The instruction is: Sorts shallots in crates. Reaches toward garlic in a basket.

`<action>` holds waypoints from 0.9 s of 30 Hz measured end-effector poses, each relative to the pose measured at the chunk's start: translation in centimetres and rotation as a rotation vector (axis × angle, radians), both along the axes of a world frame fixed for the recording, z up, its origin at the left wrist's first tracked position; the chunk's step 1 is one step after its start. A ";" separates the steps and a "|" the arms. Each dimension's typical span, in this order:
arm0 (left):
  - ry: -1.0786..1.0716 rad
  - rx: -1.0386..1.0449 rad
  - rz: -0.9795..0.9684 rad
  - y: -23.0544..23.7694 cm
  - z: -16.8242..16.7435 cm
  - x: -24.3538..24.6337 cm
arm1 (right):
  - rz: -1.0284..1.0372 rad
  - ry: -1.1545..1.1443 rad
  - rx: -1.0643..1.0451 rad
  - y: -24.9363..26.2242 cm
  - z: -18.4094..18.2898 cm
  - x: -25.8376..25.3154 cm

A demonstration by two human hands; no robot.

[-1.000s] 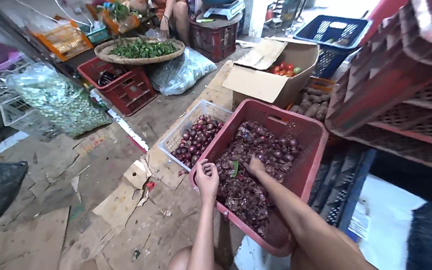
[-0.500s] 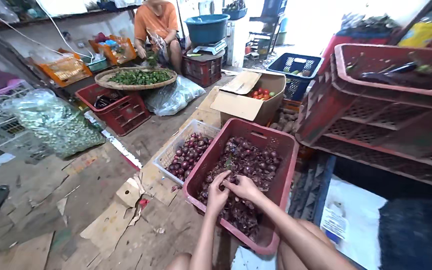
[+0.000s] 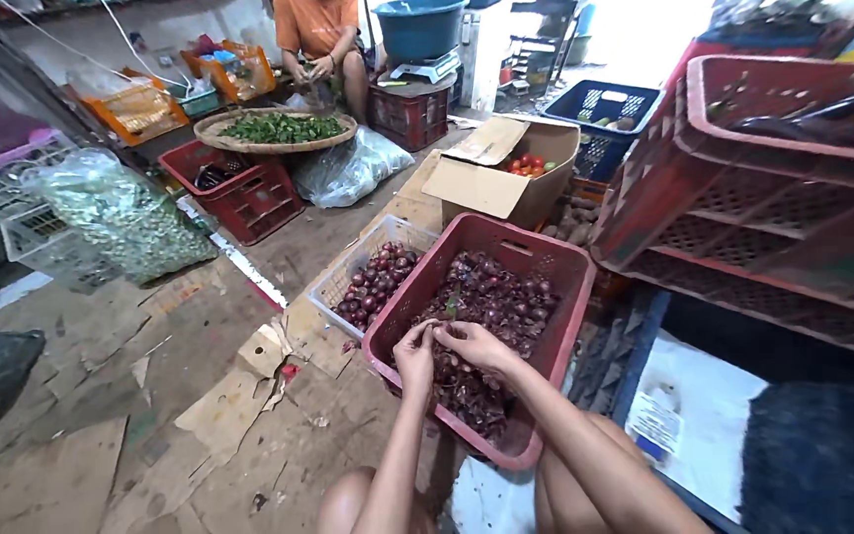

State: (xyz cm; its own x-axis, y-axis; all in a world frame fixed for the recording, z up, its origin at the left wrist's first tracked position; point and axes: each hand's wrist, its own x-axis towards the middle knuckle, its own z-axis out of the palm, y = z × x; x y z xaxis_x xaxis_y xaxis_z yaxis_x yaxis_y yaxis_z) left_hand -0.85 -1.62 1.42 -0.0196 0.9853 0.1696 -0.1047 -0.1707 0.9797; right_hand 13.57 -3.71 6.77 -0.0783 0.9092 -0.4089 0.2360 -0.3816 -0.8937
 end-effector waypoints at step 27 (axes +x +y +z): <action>0.309 0.118 -0.249 -0.4 4.1 -1.4 | -0.287 0.454 -0.041 -0.1 2.5 1.0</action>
